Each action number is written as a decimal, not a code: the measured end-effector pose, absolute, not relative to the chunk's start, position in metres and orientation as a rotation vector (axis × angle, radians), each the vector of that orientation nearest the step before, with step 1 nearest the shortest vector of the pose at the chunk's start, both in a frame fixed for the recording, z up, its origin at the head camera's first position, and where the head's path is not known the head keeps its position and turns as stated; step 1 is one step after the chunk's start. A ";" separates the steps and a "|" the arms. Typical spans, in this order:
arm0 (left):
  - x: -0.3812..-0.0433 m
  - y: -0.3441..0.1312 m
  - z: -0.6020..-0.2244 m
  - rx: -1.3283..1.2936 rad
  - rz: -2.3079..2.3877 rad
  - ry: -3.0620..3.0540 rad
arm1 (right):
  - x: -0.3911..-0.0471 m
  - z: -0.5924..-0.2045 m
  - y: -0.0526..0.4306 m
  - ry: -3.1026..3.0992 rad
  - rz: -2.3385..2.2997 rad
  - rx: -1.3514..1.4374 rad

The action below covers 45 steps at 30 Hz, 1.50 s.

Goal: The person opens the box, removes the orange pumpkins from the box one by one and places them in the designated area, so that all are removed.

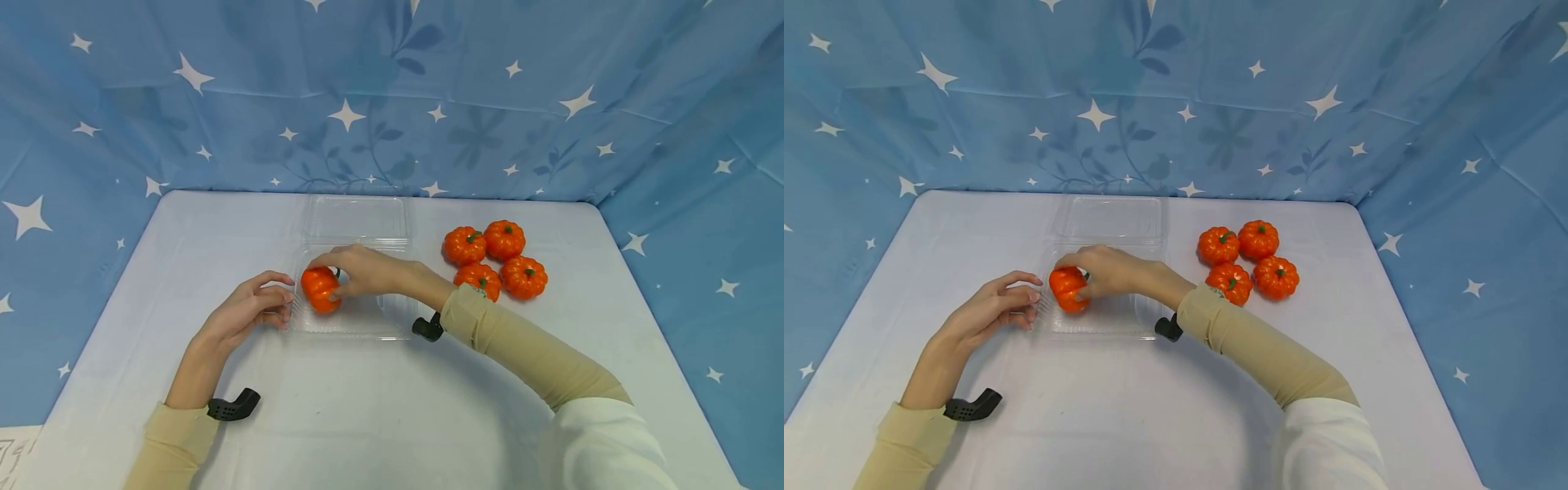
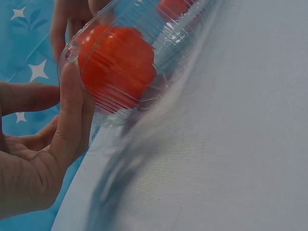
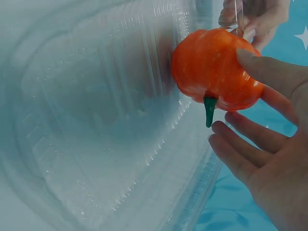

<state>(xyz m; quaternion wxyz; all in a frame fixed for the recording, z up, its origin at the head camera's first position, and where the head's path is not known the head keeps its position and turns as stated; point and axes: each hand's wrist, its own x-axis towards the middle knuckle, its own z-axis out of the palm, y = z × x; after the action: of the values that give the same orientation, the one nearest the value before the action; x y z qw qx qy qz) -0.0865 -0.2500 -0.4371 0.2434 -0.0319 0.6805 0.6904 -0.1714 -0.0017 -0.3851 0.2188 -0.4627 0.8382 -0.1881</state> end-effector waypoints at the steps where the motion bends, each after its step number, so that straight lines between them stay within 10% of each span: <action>1: -0.086 -0.250 -0.437 -0.087 1.887 1.858 | -0.170 -0.385 -0.001 2.320 -0.520 -1.276; 19: -0.086 -0.252 -0.436 -0.083 1.870 1.873 | -0.165 -0.388 0.018 2.399 -0.717 -1.059; 32: -0.085 -0.250 -0.435 -0.077 1.861 1.879 | -0.161 -0.400 0.014 2.055 -0.993 -0.328; 45: -0.085 -0.250 -0.436 -0.091 1.865 1.874 | -0.155 -0.402 -0.004 2.201 -0.856 -0.382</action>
<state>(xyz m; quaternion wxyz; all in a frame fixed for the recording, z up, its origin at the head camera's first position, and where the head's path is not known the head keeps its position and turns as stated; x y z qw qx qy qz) -0.0851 -0.2495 -0.4362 0.2453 -0.0332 0.6867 0.6835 -0.1552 -0.0042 -0.4021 0.3660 -0.1487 0.8562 -0.3330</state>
